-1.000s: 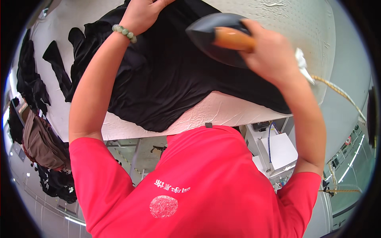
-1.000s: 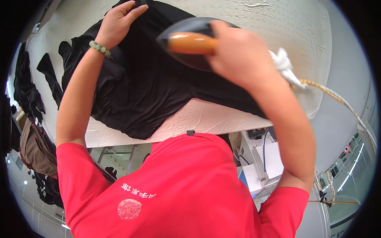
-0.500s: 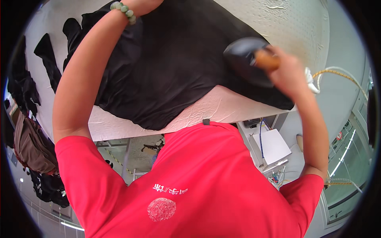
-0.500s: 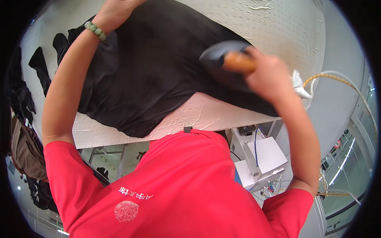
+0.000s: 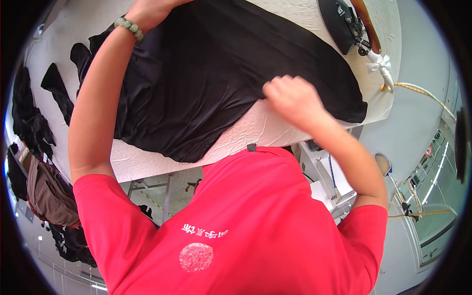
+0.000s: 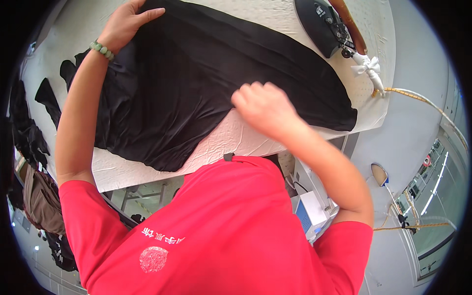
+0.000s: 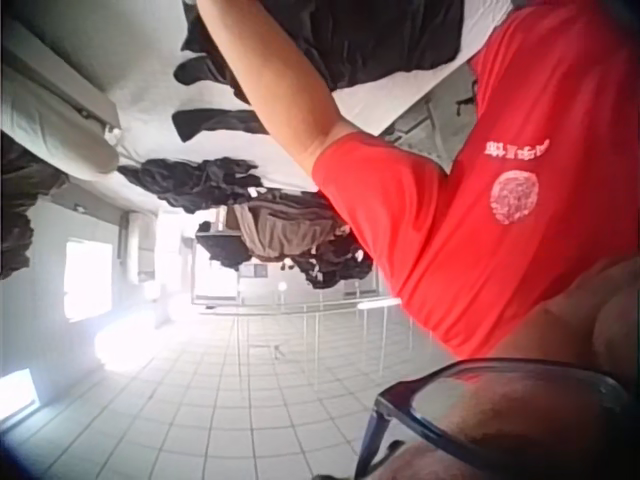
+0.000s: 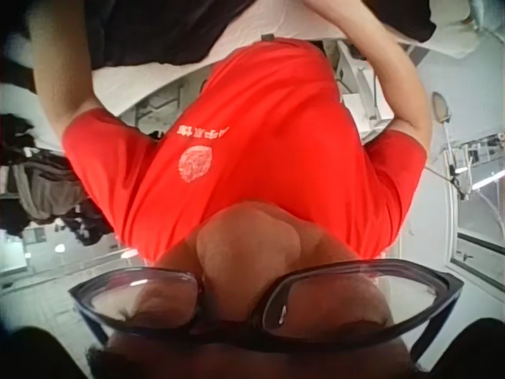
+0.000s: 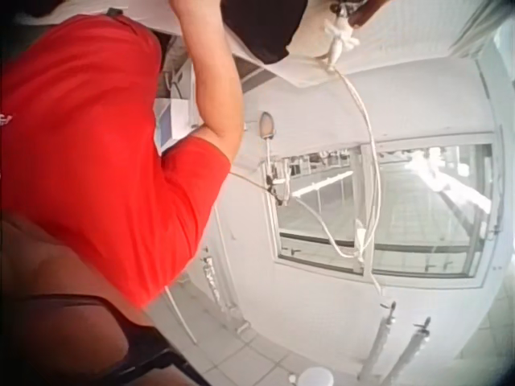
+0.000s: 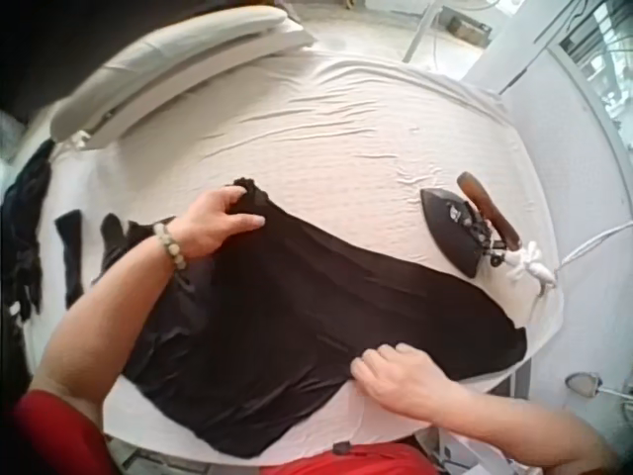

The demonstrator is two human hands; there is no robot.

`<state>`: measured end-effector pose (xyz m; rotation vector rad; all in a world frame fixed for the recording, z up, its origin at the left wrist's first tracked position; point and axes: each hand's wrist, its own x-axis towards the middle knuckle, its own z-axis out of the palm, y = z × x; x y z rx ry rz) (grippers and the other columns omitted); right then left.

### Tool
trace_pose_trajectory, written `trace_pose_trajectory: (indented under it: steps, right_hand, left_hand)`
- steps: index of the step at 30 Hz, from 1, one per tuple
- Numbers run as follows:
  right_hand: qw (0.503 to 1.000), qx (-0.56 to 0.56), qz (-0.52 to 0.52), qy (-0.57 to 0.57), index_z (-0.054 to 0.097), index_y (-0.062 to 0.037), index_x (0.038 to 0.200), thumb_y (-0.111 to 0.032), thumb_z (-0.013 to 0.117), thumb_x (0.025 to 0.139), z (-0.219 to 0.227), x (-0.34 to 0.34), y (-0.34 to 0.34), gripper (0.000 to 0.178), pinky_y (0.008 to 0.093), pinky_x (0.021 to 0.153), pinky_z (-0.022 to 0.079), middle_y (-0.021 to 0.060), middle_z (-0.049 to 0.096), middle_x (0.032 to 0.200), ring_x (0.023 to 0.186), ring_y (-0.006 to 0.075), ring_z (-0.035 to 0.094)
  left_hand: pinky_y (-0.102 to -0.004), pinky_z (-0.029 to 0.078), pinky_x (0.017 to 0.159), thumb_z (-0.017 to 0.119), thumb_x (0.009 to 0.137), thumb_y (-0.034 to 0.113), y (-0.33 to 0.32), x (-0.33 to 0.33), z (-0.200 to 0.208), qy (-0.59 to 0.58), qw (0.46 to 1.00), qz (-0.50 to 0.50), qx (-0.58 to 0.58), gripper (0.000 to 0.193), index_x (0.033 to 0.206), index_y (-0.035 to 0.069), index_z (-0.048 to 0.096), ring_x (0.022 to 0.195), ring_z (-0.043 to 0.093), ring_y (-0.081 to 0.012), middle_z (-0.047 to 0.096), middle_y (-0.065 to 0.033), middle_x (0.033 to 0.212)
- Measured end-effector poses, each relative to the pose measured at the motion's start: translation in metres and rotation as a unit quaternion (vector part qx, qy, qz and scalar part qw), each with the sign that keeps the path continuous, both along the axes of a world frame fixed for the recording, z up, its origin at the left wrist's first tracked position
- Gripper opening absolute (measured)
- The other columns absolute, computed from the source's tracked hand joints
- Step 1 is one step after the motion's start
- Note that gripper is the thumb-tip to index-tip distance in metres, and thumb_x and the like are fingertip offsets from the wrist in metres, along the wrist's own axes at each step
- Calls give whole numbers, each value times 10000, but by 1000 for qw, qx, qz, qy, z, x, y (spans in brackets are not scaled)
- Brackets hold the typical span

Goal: Iron garments on an industrial ironing table using a steam iron.

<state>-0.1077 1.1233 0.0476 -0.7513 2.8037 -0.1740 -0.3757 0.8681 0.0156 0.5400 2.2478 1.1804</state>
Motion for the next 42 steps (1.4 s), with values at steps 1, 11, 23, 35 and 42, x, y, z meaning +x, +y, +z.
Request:
trace_pose_trajectory:
  steps: [1, 11, 23, 35, 42]
  right_hand:
    - [1000, 0, -17, -26, 571, -117, 858, -229, 748, 768, -7, 13, -11, 227, 332, 681, 512, 17, 547, 765, 760, 186, 633]
    - [995, -19, 36, -87, 565, -105, 809, -170, 649, 794, -30, 28, -15, 107, 359, 626, 523, 59, 607, 720, 676, 224, 668]
    - [906, -3, -252, 341, 586, -57, 1287, -284, 735, 910, 26, -90, 128, 465, 452, 904, 511, 139, 674, 1168, 1052, 363, 645]
    - [862, 105, -463, 179, 536, -57, 1278, -356, 601, 1007, -11, -80, 255, 409, 517, 876, 504, 221, 670, 1145, 1075, 422, 636]
    - [922, -188, -333, 56, 486, -35, 1427, -169, 801, 821, 14, -78, 74, 696, 428, 888, 538, 196, 595, 1266, 1033, 299, 654]
  left_hand:
    - [-321, 518, 774, 774, 895, 220, 2, 1, 0, 0, 1000, -3, -1, 304, 1036, -31, 679, 844, 615, -131, 703, -50, 911]
    - [-362, 523, 841, 753, 895, 199, 26, 7, 2, 2, 994, 108, -25, 271, 1059, -4, 681, 900, 664, -225, 714, -117, 963]
    - [-366, 522, 941, 659, 935, 226, -68, 12, -8, 199, 962, 185, 41, 363, 1246, 40, 644, 1055, 692, -291, 724, -133, 1151]
    - [-402, 502, 974, 769, 833, 239, -218, 92, 28, 94, 913, 182, -354, 512, 1285, 71, 595, 1137, 634, -369, 673, -174, 1230]
    - [-419, 516, 938, 747, 834, 142, -205, 126, 36, 139, 906, 206, -344, 230, 1023, 30, 680, 1086, 645, -385, 690, -158, 1192]
